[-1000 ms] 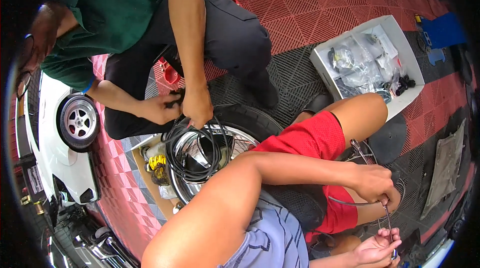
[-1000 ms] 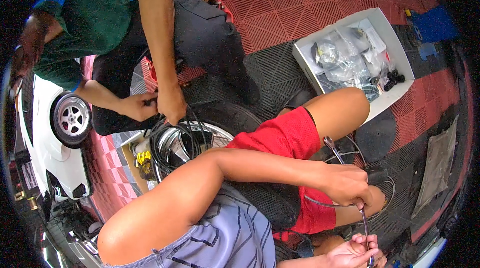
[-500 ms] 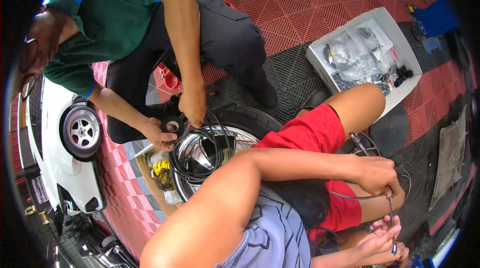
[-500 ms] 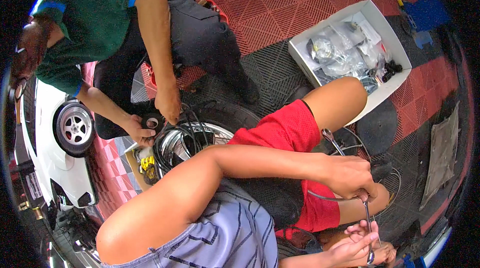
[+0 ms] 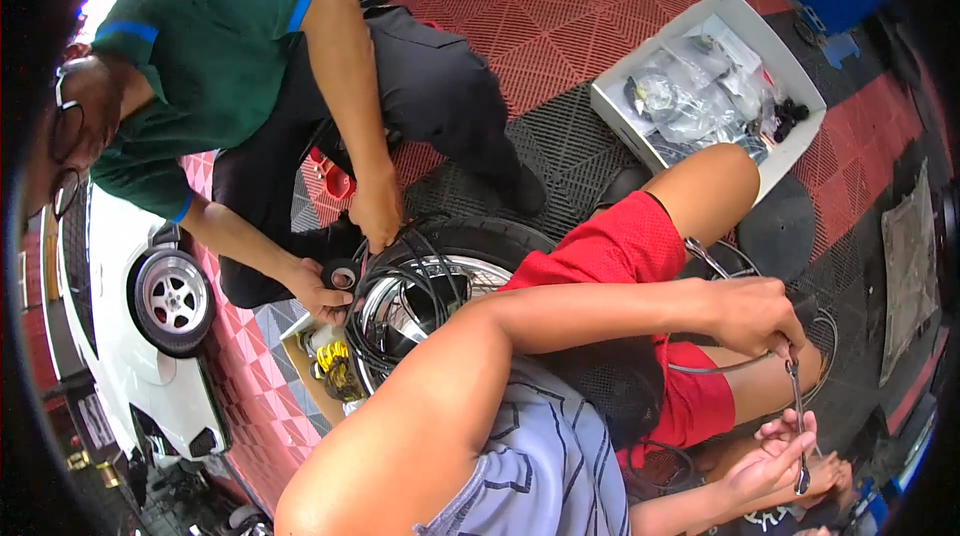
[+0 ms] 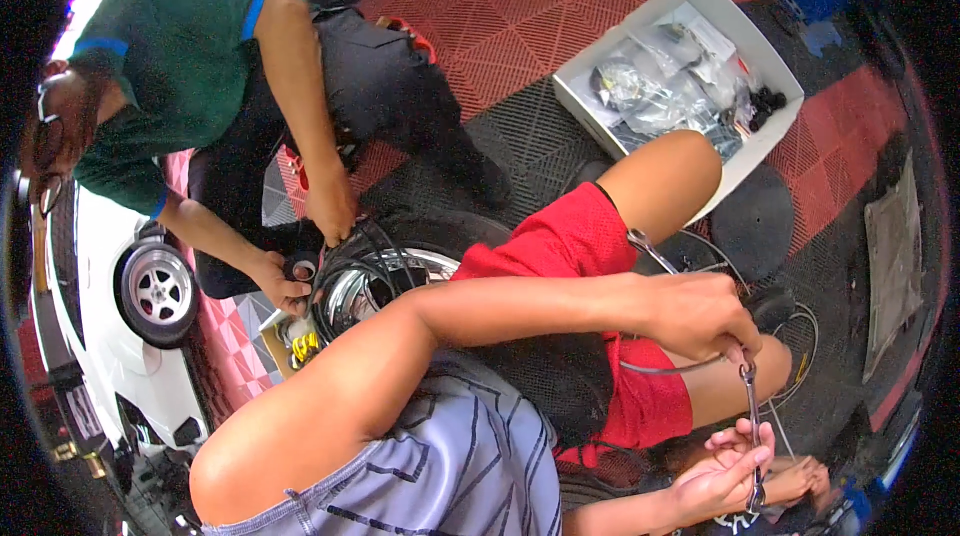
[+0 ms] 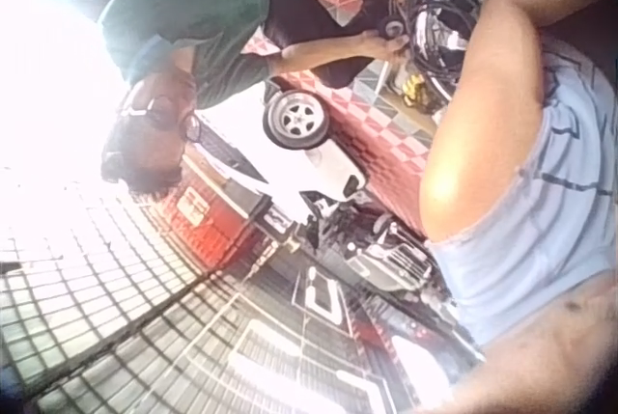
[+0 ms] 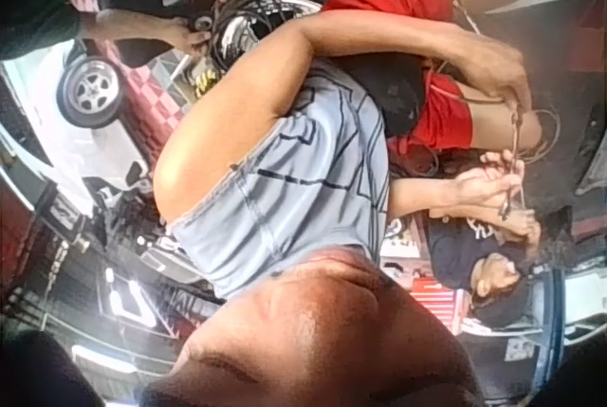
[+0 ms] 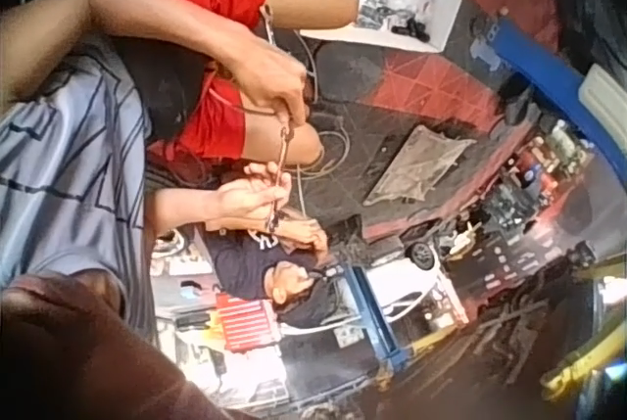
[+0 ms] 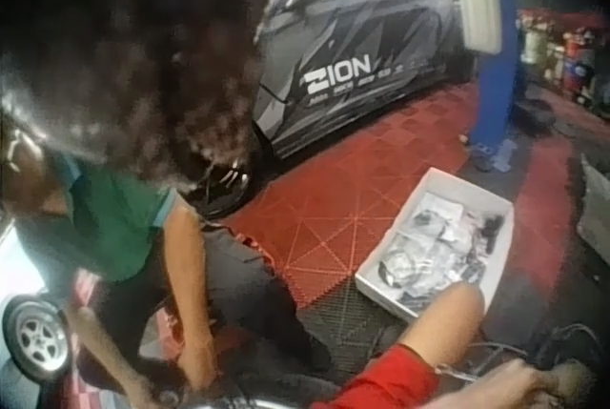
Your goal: Assembling and tightening fittings onto stainless steel braided hoses using wrenches.
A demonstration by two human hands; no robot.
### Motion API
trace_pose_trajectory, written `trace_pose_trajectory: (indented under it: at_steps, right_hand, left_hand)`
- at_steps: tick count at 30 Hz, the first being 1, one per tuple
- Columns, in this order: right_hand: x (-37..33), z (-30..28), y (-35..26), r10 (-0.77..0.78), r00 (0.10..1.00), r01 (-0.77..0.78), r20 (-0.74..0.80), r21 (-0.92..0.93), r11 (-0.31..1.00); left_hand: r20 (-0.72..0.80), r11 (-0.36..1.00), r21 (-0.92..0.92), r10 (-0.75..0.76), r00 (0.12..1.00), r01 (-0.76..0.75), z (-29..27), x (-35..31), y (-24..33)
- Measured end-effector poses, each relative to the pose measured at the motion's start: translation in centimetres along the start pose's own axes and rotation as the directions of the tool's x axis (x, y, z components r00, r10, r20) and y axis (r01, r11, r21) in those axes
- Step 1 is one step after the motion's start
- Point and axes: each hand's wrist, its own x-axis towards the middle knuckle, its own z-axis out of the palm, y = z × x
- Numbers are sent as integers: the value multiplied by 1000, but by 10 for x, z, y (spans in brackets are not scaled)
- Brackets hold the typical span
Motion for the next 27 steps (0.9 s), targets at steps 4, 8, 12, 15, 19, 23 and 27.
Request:
trace_pose_trajectory:
  at_steps: [4,8,12,15,19,23,27]
  right_hand:
    - [-2,-20,1,-109,993,102,-36,-149,984]
    - [-24,-22,1,-76,997,67,-25,-242,968]
    - [-41,24,0,-252,958,265,135,-89,960]
    - [-54,44,-4,-447,879,477,165,-300,826]
    - [-55,56,6,-588,804,569,86,-397,720]
    - [-49,55,7,-578,810,558,100,-439,704]
    - [-43,57,13,-635,764,595,118,-509,622]
  left_hand:
    - [71,991,-29,-131,989,134,-6,8,1]
    - [85,986,46,-166,982,163,1,18,-4]
    - [95,913,183,-387,917,366,-16,8,-4]
    - [104,911,109,-409,906,399,-14,17,2]
    - [163,910,86,-414,896,405,-7,24,-2]
    - [174,903,121,-429,886,413,-6,25,-5]
    - [174,884,124,-467,867,451,-4,28,-4]
